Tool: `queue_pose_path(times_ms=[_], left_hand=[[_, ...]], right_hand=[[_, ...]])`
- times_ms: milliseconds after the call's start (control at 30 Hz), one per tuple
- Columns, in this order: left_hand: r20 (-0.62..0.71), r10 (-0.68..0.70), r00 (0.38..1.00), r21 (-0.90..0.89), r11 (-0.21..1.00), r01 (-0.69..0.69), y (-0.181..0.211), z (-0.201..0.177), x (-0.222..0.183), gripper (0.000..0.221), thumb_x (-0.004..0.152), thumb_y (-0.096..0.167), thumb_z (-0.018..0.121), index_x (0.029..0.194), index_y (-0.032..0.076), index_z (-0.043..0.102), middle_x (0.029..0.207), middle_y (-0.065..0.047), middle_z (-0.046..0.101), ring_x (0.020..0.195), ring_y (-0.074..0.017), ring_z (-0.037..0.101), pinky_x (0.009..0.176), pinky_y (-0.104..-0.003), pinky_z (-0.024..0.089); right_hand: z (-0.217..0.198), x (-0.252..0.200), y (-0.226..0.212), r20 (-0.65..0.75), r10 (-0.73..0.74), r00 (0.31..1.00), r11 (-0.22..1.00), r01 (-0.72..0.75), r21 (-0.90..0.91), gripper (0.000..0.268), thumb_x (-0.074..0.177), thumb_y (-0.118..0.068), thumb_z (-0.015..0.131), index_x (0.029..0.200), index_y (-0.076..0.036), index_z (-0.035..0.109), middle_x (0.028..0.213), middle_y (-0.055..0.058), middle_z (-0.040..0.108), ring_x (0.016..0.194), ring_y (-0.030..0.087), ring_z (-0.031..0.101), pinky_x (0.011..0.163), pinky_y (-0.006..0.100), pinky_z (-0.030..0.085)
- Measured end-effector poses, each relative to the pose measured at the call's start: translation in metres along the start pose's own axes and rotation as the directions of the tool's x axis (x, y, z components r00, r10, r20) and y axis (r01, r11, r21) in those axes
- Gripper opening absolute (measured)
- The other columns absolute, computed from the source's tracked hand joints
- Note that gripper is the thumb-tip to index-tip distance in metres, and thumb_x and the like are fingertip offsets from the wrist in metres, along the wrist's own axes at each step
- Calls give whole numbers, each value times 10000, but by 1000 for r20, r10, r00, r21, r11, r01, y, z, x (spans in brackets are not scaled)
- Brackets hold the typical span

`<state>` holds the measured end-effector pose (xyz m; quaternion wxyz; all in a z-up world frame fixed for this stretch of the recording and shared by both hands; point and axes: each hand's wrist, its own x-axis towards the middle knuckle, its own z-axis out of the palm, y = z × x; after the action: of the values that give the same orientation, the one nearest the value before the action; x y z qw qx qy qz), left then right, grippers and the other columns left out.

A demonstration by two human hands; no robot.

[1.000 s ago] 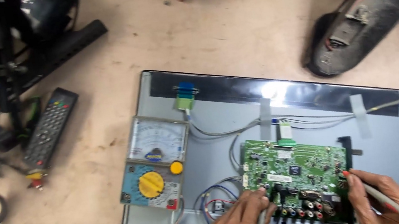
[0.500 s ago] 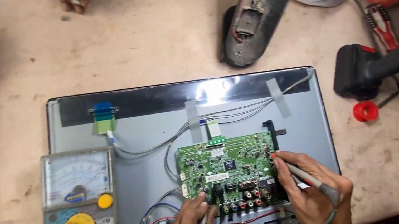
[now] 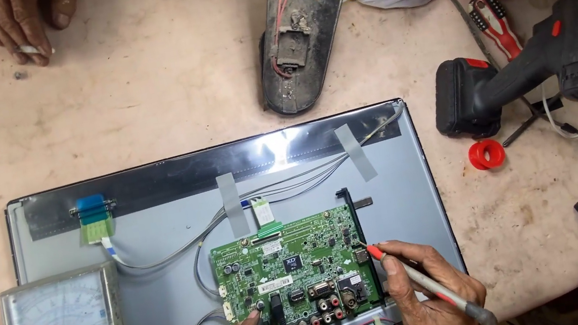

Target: Testing various components and test points on a television motherboard using an analog multimeter.

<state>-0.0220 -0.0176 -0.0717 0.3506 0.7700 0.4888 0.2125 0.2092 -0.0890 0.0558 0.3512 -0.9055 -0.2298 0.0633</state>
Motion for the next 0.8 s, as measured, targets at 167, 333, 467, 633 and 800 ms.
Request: queue_pose_path(times_ms=[167,333,467,633,800], left_hand=[[284,-393,875,-33,908,419,-87,33,-16,388,719,196,915,1094,229,821,1291,17,788,1309,-150,682,1101,-268,526],[125,-198,972,-155,964,216,-104,29,-20,378,617,84,962,947,230,853,1194,-94,820,1121,-267,807,984,-380,657],[1,124,992,-186,975,-121,-136,30,-29,635,632,61,944,1207,206,718,1198,-100,793,1088,-265,813,950,-432,676],[-31,47,998,-153,987,-51,-127,29,-32,541,633,66,939,1123,186,746,1152,-90,811,1079,-251,814,936,-388,678],[-50,-253,966,-229,945,235,-108,34,-34,304,629,22,949,851,188,827,1160,-61,832,1063,-138,796,897,-215,566]], right_hand=[[6,-3,19,-20,47,999,997,-45,62,289,895,-389,656,1019,-186,820,751,-51,825,526,44,714,452,189,552],[4,0,21,-6,22,1000,988,-21,150,259,892,-363,670,1021,-199,823,919,-59,859,678,54,803,559,178,612],[4,3,25,8,-14,1000,991,12,132,237,880,-363,694,1009,-210,821,922,-75,852,664,46,791,562,176,617],[3,7,28,42,-52,998,988,45,149,241,874,-344,709,1030,-191,810,968,-53,851,678,39,810,576,159,649],[5,12,18,13,-44,999,987,42,158,210,880,-308,715,1005,-172,814,931,-35,844,657,45,785,574,165,606]])
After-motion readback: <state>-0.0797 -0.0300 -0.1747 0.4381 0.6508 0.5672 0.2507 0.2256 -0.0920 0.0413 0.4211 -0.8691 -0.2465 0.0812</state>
